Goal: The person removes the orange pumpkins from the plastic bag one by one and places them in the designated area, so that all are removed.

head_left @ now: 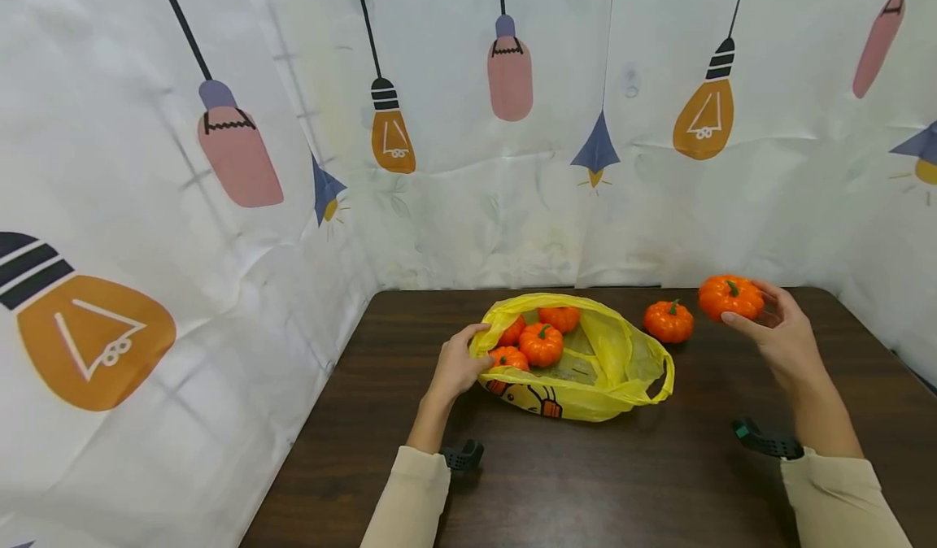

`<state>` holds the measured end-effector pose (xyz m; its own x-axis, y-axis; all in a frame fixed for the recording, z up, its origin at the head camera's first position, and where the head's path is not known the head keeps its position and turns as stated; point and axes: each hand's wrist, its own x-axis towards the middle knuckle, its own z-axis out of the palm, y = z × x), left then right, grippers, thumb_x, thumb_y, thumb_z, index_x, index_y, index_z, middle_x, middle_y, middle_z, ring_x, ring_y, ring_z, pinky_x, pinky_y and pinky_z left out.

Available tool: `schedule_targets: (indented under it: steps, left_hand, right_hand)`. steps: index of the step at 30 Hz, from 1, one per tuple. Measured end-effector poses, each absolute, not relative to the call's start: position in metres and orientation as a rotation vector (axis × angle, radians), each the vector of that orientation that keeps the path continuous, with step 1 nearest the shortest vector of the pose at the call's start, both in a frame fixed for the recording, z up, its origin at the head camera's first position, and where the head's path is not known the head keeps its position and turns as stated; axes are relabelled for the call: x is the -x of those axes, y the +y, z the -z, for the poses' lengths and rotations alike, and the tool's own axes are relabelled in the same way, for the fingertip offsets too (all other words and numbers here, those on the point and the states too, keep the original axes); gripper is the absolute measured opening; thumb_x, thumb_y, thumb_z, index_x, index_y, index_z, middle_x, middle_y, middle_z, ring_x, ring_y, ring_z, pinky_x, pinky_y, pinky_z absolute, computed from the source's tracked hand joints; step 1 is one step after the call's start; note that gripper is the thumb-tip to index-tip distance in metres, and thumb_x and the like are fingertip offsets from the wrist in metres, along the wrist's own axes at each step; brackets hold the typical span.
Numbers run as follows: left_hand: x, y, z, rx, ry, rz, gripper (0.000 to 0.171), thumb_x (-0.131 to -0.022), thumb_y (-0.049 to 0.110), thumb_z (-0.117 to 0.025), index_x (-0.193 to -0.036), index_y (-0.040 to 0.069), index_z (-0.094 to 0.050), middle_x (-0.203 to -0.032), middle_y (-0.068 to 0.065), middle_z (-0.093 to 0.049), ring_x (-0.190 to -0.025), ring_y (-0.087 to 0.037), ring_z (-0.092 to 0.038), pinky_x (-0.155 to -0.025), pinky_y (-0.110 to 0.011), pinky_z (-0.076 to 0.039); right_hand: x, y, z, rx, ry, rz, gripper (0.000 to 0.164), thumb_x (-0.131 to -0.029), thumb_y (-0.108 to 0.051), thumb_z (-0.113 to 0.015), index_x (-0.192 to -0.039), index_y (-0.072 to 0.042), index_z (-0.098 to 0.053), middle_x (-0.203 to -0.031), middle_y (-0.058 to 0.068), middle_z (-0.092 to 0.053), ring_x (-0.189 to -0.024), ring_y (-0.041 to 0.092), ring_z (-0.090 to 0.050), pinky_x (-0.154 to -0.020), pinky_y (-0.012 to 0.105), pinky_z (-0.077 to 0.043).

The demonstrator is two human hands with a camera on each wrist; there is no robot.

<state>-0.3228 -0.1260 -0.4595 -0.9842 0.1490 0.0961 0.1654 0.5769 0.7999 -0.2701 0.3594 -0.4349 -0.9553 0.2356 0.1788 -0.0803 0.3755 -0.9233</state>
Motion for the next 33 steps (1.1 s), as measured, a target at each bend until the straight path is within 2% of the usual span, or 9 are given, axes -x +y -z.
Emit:
schedule_targets:
  steps: [4,9,12,17,19,21,28,30,33]
  left_hand:
    - [0.323,-0.126,0.460,0.282,-2.781,1.391,0.058,-0.088,0.008,-0.077,-0.142,0.019,-0.061,-0.149,-0.014,-0.057,-0.111,-0.028,-0.057,-0.073,-0.032,-0.048]
    - [0.323,-0.126,0.460,0.264,-2.780,1.448,0.058,-0.088,0.007,-0.075,-0.143,0.020,-0.060,-0.150,-0.015,-0.055,-0.077,-0.023,-0.054,-0.058,-0.028,-0.043]
    - [0.323,-0.126,0.460,0.269,-2.786,1.463,0.058,-0.089,0.008,-0.074,-0.144,0.021,-0.059,-0.152,-0.015,-0.053,-0.072,-0.021,-0.050,-0.056,-0.027,-0.041]
    - [0.322,-0.128,0.460,0.285,-2.786,1.466,0.058,-0.091,0.009,-0.075,-0.145,0.020,-0.058,-0.153,-0.014,-0.052,-0.062,-0.017,-0.042,-0.055,-0.028,-0.041]
    - [0.322,-0.128,0.459,0.295,-2.784,1.474,0.058,-0.092,0.009,-0.074,-0.146,0.020,-0.057,-0.154,-0.014,-0.052,-0.054,-0.015,-0.037,-0.054,-0.028,-0.040]
    - [0.322,-0.127,0.459,0.303,-2.785,1.473,0.058,-0.092,0.009,-0.074,-0.146,0.019,-0.056,-0.153,-0.014,-0.052,-0.050,-0.014,-0.032,-0.054,-0.029,-0.039]
    - [0.323,-0.125,0.458,0.283,-2.797,1.456,0.058,-0.091,0.009,-0.074,-0.145,0.019,-0.057,-0.152,-0.015,-0.053,-0.056,-0.016,-0.041,-0.055,-0.028,-0.040]
    - [0.322,-0.125,0.458,0.275,-2.796,1.442,0.058,-0.090,0.009,-0.075,-0.145,0.020,-0.058,-0.152,-0.014,-0.054,-0.068,-0.019,-0.050,-0.058,-0.029,-0.043]
    - [0.322,-0.125,0.458,0.263,-2.801,1.391,0.058,-0.089,0.010,-0.077,-0.144,0.021,-0.060,-0.151,-0.013,-0.055,-0.102,-0.025,-0.060,-0.069,-0.031,-0.047]
  right_hand:
    - [0.271,0.364,0.443,0.187,-2.342,-1.612,0.086,-0.097,-0.027,-0.071,-0.165,-0.024,-0.018,-0.160,0.008,-0.028,-0.109,-0.006,-0.041,-0.079,0.003,-0.042]
    - [0.274,0.368,0.451,0.234,-2.357,-1.608,0.088,-0.097,-0.030,-0.071,-0.166,-0.024,-0.017,-0.161,0.008,-0.027,-0.114,-0.003,-0.041,-0.078,0.004,-0.041]
    - [0.275,0.370,0.456,0.281,-2.376,-1.599,0.088,-0.097,-0.034,-0.071,-0.166,-0.026,-0.017,-0.166,0.012,-0.022,-0.116,0.002,-0.041,-0.077,0.005,-0.040]
    - [0.277,0.373,0.460,0.302,-2.413,-1.614,0.089,-0.098,-0.038,-0.068,-0.166,-0.025,-0.013,-0.170,0.020,-0.009,-0.129,0.023,-0.040,-0.077,0.006,-0.039]
    - [0.278,0.373,0.461,0.306,-2.430,-1.638,0.089,-0.098,-0.040,-0.067,-0.167,-0.024,-0.011,-0.171,0.022,-0.005,-0.141,0.035,-0.033,-0.093,0.013,-0.044]
    - [0.279,0.374,0.462,0.314,-2.442,-1.639,0.090,-0.098,-0.040,-0.067,-0.167,-0.022,-0.011,-0.170,0.024,-0.004,-0.142,0.042,-0.029,-0.092,0.013,-0.044]
    - [0.282,0.380,0.466,0.337,-2.467,-1.597,0.093,-0.097,-0.040,-0.069,-0.166,-0.015,-0.013,-0.168,0.029,-0.009,-0.118,0.025,-0.041,-0.074,0.008,-0.038]
    - [0.283,0.383,0.467,0.333,-2.482,-1.589,0.093,-0.097,-0.040,-0.069,-0.166,-0.015,-0.012,-0.168,0.029,-0.008,-0.123,0.032,-0.040,-0.076,0.009,-0.039]
    - [0.285,0.387,0.467,0.311,-2.516,-1.590,0.092,-0.098,-0.041,-0.067,-0.167,-0.015,-0.010,-0.169,0.028,-0.003,-0.139,0.048,-0.030,-0.099,0.023,-0.045]
